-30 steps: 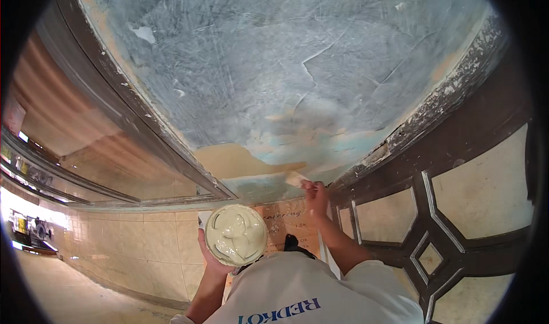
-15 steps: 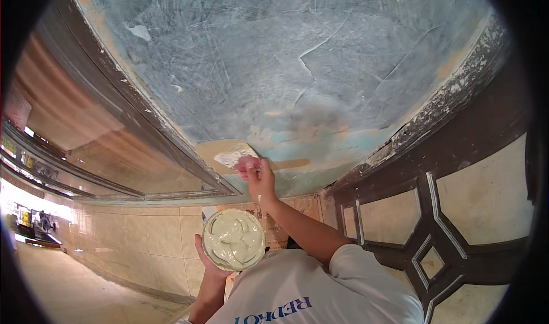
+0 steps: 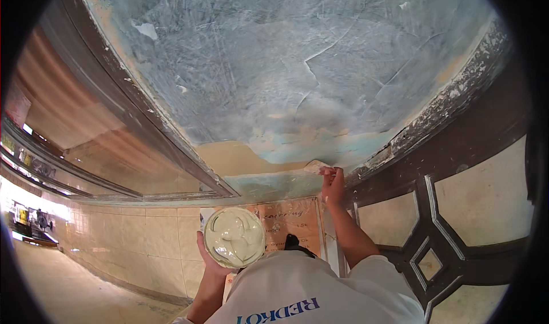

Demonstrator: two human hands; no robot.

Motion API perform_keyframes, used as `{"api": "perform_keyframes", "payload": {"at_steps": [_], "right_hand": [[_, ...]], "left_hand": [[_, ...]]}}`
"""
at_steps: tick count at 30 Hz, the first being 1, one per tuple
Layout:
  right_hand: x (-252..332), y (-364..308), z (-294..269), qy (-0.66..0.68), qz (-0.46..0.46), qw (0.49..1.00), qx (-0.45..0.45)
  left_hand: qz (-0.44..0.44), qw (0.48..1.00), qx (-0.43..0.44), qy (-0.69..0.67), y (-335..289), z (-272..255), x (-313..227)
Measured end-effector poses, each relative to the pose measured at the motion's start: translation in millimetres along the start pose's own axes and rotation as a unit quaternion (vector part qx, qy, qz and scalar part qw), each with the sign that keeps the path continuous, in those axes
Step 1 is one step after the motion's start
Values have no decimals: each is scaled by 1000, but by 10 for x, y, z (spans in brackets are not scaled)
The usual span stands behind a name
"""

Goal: The person applies plaster to a wall surface with a putty knife to patch a damaged area.

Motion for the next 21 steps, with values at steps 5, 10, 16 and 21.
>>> {"api": "perform_keyframes", "payload": {"at_steps": [5,10,16,21], "right_hand": [[-133,-179,-117,5,-1,1000,10],[-510,-352,111,78,-12,997,26],[-551,-458,400,308,141,939,66],[-634,-483,526,365,271,884,113]], "left_hand": [[-2,1000,-3,23,165,114,82],[-4,1000,16,1,280,268,188],[32,999,5,26,290,340,267],[64,997,-23,22,275,134,360]]}}
Point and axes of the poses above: each hand's wrist, its own y-axis towards the middle knuckle, its own z-axis out of the palm, x = y × z, the point moved 9 cm from there along y, towards the middle knuckle, and after that the axes turned 1 degree about -z, right-handed, at the moved point
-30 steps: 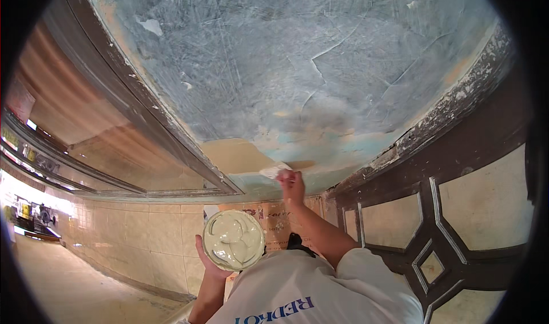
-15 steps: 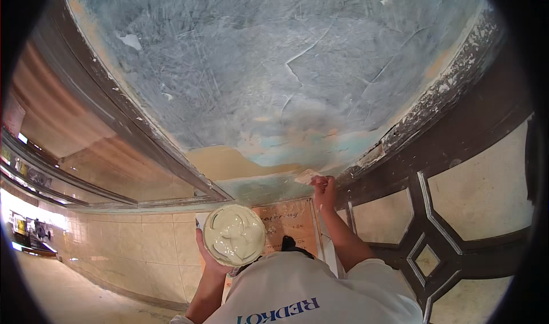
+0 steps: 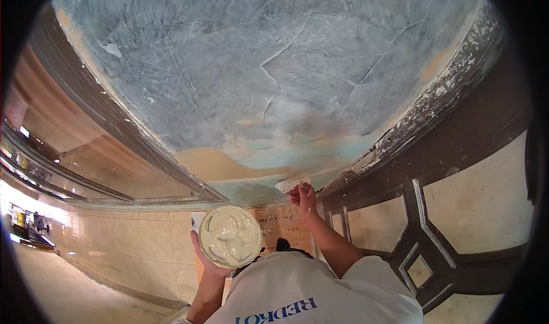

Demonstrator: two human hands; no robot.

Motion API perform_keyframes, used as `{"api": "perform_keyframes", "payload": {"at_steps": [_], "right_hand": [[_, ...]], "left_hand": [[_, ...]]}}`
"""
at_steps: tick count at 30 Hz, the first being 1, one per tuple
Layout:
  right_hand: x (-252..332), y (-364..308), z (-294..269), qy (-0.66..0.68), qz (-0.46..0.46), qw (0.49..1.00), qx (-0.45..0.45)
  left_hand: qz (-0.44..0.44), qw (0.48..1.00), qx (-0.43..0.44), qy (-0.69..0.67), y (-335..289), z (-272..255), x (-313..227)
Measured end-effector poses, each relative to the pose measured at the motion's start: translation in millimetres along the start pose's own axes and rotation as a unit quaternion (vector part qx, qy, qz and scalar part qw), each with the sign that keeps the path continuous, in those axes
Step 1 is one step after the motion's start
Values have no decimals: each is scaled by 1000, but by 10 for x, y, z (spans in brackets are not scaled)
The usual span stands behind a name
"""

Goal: The person applies plaster to a wall surface with a putty knife to patch a damaged area.

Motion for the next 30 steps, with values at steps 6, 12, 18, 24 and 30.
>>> {"api": "perform_keyframes", "payload": {"at_steps": [6,12,18,24,30], "right_hand": [[-56,160,124,40,0,999,29],[-268,621,-15,63,-71,995,22],[-828,412,-490,-23,76,996,-34],[-281,603,-149,23,-27,998,45],[-609,450,-604,-69,19,996,-46]], "left_hand": [[-1,998,-6,-68,-71,172,154],[-1,996,-2,-92,-129,323,281],[29,995,11,-97,-188,387,252],[41,995,-8,-90,-166,378,294],[12,993,6,-119,-162,407,329]]}}
Point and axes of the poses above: each hand's wrist, its own y-axis towards the middle knuckle, its own z-axis out of the palm, x = y × z, the point moved 9 cm from there along y, towards the middle knuckle, and after that the axes turned 1 degree about -z, right-handed, at the moved point
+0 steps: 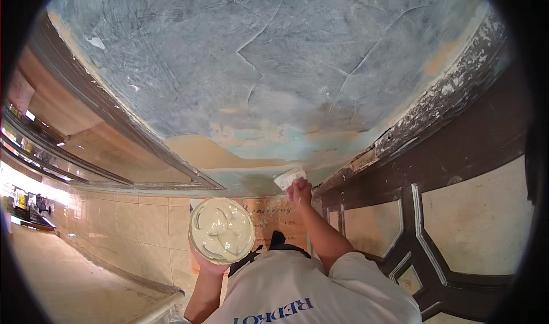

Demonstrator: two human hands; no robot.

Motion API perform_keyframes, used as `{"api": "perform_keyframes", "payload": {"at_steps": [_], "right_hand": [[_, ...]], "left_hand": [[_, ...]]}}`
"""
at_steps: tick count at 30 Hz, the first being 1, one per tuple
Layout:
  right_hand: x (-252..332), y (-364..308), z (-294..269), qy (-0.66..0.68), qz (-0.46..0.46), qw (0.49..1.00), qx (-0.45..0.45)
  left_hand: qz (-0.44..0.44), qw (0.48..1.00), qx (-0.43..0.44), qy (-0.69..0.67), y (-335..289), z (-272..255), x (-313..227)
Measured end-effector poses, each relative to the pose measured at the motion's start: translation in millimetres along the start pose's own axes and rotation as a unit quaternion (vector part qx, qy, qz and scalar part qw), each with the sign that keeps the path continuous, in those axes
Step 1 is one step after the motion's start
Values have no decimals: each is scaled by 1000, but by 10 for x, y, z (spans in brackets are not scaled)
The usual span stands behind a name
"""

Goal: The person applies plaster to a wall surface with a putty knife to patch a damaged area.

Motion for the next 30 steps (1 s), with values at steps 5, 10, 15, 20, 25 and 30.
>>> {"api": "perform_keyframes", "payload": {"at_steps": [5,10,15,20,25,30], "right_hand": [[23,-466,38,-78,58,992,78],[1042,-983,348,-161,-22,974,161],[2057,-1521,793,-98,-140,962,215],[2632,-2127,1276,-104,-239,932,253],[3011,-2773,1814,-140,-368,871,294],[3207,-3220,2177,-303,-399,830,245]], "left_hand": [[42,998,-5,41,-49,-131,-99],[40,994,49,92,-63,111,-102],[-65,991,113,28,-67,295,-106],[-58,990,130,21,-217,285,-383],[-15,997,78,-15,-388,192,-741],[8,994,107,-39,-573,274,-1048]]}}
Point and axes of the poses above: each hand's wrist, its own y-axis towards the middle knuckle, its own z-axis out of the palm, x = y × z, the point moved 9 cm from there along y, towards the middle knuckle, and after that the axes turned 1 degree about -z, right-handed, at the moved point
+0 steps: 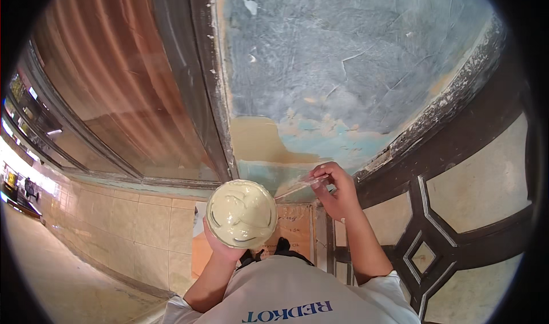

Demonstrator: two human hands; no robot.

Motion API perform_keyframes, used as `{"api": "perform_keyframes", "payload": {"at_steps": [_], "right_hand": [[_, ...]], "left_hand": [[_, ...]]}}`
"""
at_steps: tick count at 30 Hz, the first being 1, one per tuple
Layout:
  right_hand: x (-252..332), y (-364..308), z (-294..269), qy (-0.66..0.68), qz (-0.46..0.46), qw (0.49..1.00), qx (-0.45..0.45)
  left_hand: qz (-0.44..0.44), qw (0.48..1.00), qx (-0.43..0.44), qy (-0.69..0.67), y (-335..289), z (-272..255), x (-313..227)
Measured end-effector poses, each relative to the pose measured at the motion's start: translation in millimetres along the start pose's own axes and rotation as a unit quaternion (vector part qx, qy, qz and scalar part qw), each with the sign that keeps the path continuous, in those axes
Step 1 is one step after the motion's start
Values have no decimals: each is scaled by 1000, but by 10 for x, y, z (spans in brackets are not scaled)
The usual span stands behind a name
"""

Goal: The person applies plaster to a wall surface with a putty knife to patch a damaged area.

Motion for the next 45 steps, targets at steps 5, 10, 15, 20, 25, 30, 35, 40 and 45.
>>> {"api": "perform_keyframes", "payload": {"at_steps": [5,10,15,20,25,30,35,40,45], "right_hand": [[562,117,187,-182,-1,983,30],[883,178,391,-408,-64,909,48],[1099,212,626,-489,-62,867,68],[1102,225,835,-548,-32,829,107],[1167,252,1047,-601,-91,791,72],[1324,320,1245,-589,-135,797,19],[1294,335,1426,-557,-155,816,9],[1446,329,1553,-514,-232,826,-22],[1432,324,1650,-494,-263,829,-16]], "left_hand": [[40,998,-5,58,-133,94,-180],[19,996,9,83,-210,81,-248],[-5,997,67,46,-234,75,-238],[39,976,75,200,-258,242,-332],[32,982,113,146,-265,317,-384],[13,988,110,111,-276,273,-427],[32,986,96,132,-248,269,-547],[30,987,100,121,-212,244,-600],[-6,992,90,86,-219,190,-583]]}}
Point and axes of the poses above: each hand's wrist, its own y-axis towards the middle knuckle, its own z-axis out of the palm, x = y × z, the point moved 9 cm from there along y, towards the middle knuckle, and after that the axes turned 1 degree about -z, right-handed, at the moved point
